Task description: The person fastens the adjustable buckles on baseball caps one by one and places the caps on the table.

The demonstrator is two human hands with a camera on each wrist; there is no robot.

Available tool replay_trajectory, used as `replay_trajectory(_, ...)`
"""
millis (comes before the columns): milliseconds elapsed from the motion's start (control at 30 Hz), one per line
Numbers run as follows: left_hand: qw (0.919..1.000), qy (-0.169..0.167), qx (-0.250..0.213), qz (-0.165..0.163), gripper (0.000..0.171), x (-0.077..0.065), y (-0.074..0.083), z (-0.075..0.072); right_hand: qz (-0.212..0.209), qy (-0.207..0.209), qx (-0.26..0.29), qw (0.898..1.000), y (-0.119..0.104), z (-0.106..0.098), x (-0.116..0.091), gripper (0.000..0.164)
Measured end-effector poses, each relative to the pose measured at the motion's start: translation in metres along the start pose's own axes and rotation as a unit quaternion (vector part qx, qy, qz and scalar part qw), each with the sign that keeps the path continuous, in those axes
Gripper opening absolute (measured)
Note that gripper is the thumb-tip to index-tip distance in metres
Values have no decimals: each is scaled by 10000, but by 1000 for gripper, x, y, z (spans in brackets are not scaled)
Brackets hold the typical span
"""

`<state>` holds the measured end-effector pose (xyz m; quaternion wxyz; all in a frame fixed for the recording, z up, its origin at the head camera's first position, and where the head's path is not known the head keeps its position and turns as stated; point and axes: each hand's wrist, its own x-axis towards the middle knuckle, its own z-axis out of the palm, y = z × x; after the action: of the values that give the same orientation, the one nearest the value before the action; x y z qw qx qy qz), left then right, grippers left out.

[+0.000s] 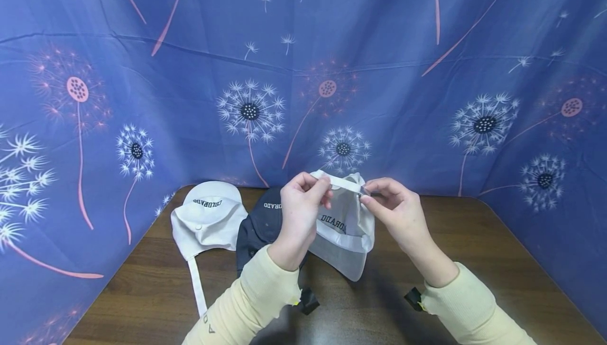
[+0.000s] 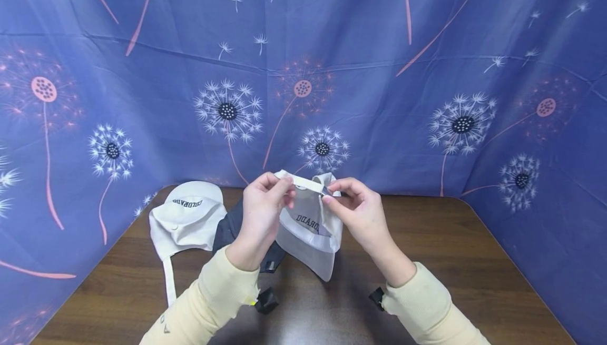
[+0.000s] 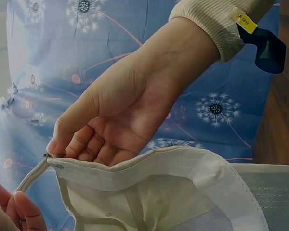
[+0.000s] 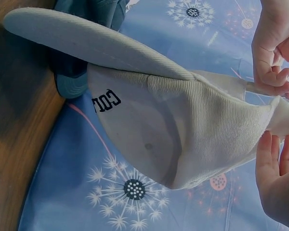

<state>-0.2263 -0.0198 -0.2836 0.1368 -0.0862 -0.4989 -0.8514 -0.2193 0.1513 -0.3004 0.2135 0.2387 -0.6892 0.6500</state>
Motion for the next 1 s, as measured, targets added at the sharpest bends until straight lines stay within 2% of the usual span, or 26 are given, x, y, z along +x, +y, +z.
replay_trajectory(333, 10000, -24, 41, -62, 25, 0, 0, -1, -51, -138, -27, 9999, 0, 0, 0, 20)
replay_trajectory(533, 9999, -19, -8, -112, 24, -1, -2, -1, -67, -184, -161, 9997, 0, 0, 0, 17)
replay_trajectory(767, 9989, -183, -277, -342, 14, -5, -4, 2, -56, -201, -215, 9995, 1, 1, -1, 15)
replay_trajectory(1000, 9969, -470, -199, -595, 13, -11, -8, 5, -90, -201, -178, 9996, -1, 4, -1, 16)
